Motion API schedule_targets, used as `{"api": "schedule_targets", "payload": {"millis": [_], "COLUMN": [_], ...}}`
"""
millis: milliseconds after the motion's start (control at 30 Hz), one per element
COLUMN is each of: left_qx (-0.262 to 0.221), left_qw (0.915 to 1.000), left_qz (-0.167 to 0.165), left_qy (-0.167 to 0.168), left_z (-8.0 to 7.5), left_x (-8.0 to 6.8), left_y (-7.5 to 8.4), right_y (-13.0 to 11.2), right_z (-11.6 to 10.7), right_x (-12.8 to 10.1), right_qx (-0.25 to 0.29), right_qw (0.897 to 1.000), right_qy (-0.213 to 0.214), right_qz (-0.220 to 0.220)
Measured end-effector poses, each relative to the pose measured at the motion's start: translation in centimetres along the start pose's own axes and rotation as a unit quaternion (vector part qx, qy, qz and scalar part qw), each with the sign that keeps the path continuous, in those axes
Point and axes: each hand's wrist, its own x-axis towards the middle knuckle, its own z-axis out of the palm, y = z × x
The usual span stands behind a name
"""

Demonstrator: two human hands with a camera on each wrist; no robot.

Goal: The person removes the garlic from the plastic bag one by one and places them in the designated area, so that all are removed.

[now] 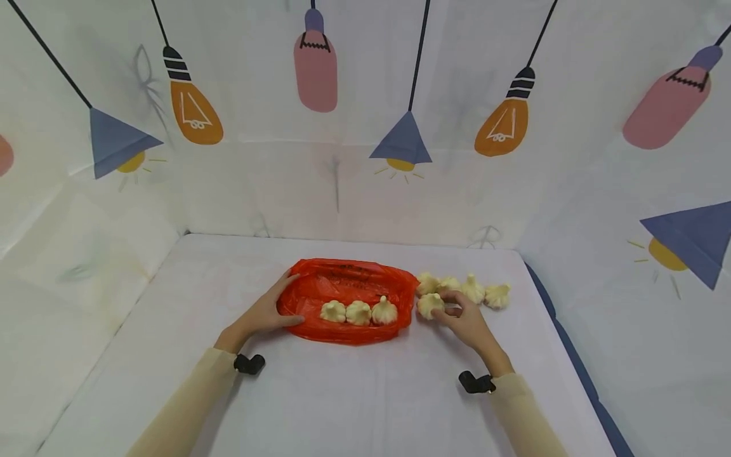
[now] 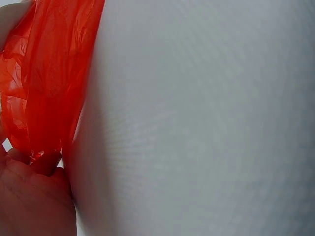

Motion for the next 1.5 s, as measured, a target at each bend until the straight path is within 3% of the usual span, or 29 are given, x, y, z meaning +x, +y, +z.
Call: {"api": "schedule_targets", "payload": {"millis": [200,467,867,933,1167,1500], "left_qx": [-0.003,0.002,0.004,0.003,0.001,0.006], "left_qw": [0.9999,1.0,1.0,1.0,1.0,0.9999], "left_qz": [0.0,0.008,0.007,0.007,0.008,0.011], "left_qy": [-0.011,0.003,0.002,0.0,-0.001,0.004], "left_z": [0.5,0.1,-0.1,-0.1,0.0,0.1], "left_x": [-0.3,-0.1,0.3,0.2,0.0,0.0], "left_y": [-0.1,-0.1,0.0,0.0,-0.3,-0.3], "right_y": [0.3,0.1,0.2,-0.7,1.0,1.4], "right_z": [0.1,0.4,0.3,0.4,0.9,0.8], "right_x": [-0.5,-0.1,0.2,-0.1,0.4,0.8], "right_qx": [0.003,0.004,-0.018,-0.02,-0.038,-0.056], "right_qw": [1.0,1.0,1.0,1.0,0.999,0.998], "right_qy": [-0.001,-0.004,0.005,0.004,0.013,0.014], "right_qz": [0.019,0.022,-0.008,-0.013,-0.019,-0.04]}}
